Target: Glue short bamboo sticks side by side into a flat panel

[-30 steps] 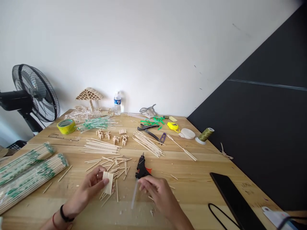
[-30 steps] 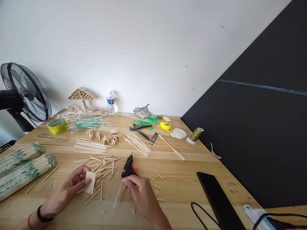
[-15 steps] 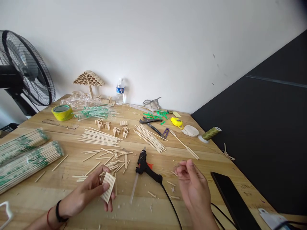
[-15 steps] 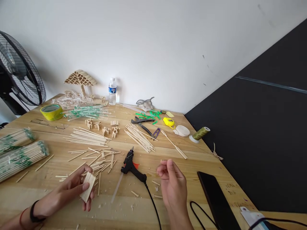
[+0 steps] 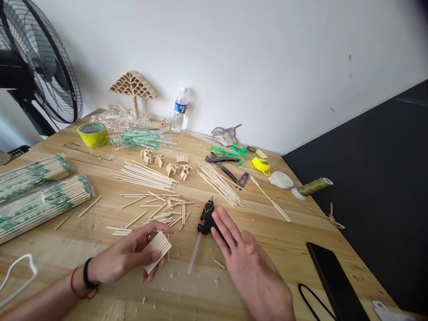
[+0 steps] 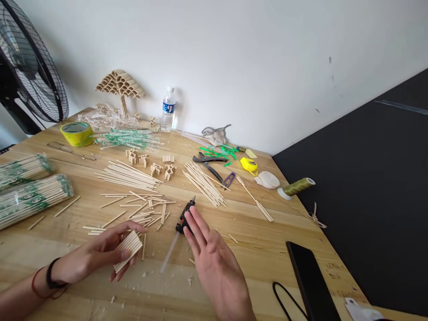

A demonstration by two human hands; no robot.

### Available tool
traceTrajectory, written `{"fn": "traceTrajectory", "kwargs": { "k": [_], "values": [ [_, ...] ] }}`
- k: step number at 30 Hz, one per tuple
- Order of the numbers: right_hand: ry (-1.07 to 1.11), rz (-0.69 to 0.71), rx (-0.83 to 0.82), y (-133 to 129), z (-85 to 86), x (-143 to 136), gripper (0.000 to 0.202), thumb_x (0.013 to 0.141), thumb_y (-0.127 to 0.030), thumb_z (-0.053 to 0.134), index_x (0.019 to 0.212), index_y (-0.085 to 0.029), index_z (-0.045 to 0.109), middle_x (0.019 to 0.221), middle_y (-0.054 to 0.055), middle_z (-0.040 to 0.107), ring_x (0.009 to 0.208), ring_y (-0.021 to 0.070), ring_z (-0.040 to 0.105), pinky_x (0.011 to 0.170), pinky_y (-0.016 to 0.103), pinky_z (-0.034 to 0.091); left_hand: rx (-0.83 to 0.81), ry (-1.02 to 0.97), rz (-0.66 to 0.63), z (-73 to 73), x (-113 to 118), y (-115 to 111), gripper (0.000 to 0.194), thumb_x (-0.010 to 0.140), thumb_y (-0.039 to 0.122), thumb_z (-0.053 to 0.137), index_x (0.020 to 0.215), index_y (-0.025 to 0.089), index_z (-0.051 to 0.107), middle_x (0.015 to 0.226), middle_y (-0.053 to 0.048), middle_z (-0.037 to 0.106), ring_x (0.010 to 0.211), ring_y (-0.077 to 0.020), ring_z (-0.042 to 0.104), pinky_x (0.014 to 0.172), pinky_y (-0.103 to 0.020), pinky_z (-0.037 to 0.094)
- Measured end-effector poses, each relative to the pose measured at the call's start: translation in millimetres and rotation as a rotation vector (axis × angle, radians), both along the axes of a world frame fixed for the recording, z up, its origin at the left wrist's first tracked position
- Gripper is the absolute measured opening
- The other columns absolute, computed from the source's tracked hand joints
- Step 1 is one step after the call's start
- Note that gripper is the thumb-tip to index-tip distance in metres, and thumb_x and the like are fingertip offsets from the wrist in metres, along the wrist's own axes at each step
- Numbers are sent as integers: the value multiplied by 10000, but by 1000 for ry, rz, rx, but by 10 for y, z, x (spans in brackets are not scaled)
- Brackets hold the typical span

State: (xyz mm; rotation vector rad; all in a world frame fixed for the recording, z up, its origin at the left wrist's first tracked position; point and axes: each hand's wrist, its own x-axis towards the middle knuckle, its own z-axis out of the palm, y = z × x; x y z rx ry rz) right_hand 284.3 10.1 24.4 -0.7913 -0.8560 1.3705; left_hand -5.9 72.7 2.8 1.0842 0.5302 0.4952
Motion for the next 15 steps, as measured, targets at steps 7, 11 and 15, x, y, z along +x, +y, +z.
{"fn": "traceTrajectory", "kwargs": {
  "k": [7, 11, 15],
  "values": [
    [-184, -5, -195, -99, 56, 77, 298, 985, -528, 656, 844, -266, 652, 543, -98, 247, 468, 114, 180, 449, 239, 239, 9, 80, -17, 47, -4, 4, 544, 993, 498, 687, 1418, 224, 487, 891, -8, 658, 663, -100, 586, 616, -223, 485],
    [-831, -83, -137, -109, 19, -38, 388, 1007, -562, 597, 925, -224, 768, 604, -60, 313, 543, 137, 290, 523, 284, 232, -9, 177, -53, 43, -2, 2, 473, 949, 528, 730, 1236, 183, 578, 923, -52, 725, 676, -109, 593, 611, -216, 461],
    [-1096, 3, 70, -158, -46, -229, 361, 918, -490, 734, 1195, -260, 762, 659, -45, 495, 571, 154, 466, 549, 265, 397, 93, 246, -127, 68, -4, -14, 393, 941, 527, 729, 949, 138, 678, 851, -61, 737, 692, -117, 574, 637, -217, 432]
  ]
}}
